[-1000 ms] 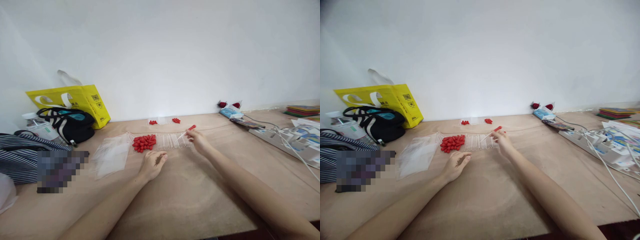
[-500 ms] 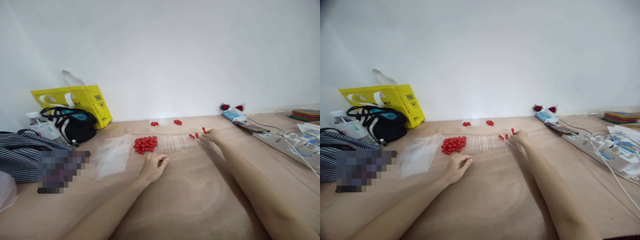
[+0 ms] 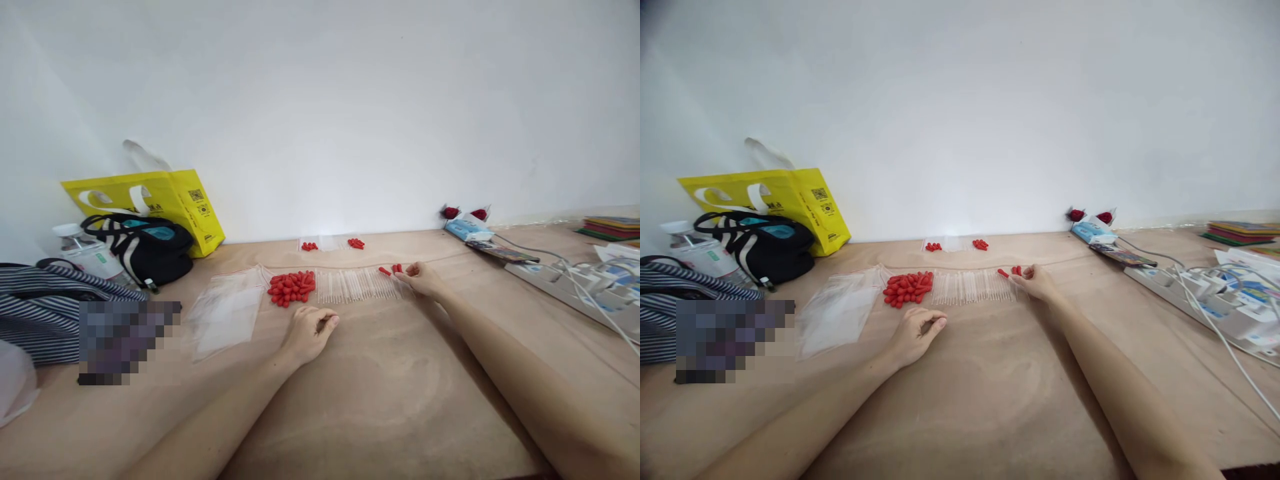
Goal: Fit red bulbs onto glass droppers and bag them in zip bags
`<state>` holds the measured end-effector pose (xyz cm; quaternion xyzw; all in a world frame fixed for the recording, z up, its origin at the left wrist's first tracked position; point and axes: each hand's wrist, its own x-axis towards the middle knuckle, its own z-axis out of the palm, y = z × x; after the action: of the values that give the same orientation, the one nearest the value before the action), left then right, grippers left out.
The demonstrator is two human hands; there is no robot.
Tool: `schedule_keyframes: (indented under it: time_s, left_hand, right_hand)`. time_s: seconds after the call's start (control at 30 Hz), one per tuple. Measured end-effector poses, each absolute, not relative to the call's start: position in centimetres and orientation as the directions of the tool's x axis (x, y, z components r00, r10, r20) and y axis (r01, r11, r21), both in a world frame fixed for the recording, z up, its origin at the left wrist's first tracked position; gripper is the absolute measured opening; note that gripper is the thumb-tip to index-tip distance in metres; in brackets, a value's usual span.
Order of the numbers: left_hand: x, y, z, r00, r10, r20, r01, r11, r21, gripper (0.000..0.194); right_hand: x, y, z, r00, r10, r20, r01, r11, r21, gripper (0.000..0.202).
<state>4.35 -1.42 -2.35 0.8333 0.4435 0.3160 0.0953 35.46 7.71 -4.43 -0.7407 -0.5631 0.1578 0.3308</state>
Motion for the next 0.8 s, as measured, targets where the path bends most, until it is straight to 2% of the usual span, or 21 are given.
schedule_keyframes:
  time_s: [0.13, 0.27, 0.47, 0.67, 0.8]
  left_hand:
    - [4.4, -1.4, -2.4, 0.403, 0.811, 0.425, 0.688, -0.574, 0.444, 0.019]
    - [4.4, -1.4, -2.4, 0.401, 0.813, 0.422, 0.685, -0.572, 0.451, 0.018]
    - [4.3, -1.3, -2.5, 0.407, 0.814, 0.414, 0.684, -0.572, 0.453, 0.018]
    - [4.4, -1.4, -2.5, 0.409, 0.825, 0.39, 0.691, -0.559, 0.458, 0.019]
    - [4.3, -1.4, -2.4, 0.412, 0.826, 0.385, 0.691, -0.559, 0.459, 0.02]
  right_hand:
    - [35.7, 6.6, -4.5, 0.185, 0.975, 0.127, 0.784, -0.069, -0.617, 0.035]
    - [35.6, 6.5, -4.3, 0.115, 0.976, 0.188, 0.855, -0.001, -0.518, 0.028]
    - [35.1, 6.5, -4.1, 0.116, 0.978, 0.172, 0.881, -0.021, -0.473, 0.031]
    - [34.9, 6.6, -4.3, 0.124, 0.956, 0.265, 0.921, -0.012, -0.388, 0.03]
    - [34.4, 6.6, -4.4, 0.077, 0.96, 0.269, 0.942, 0.019, -0.336, 0.031]
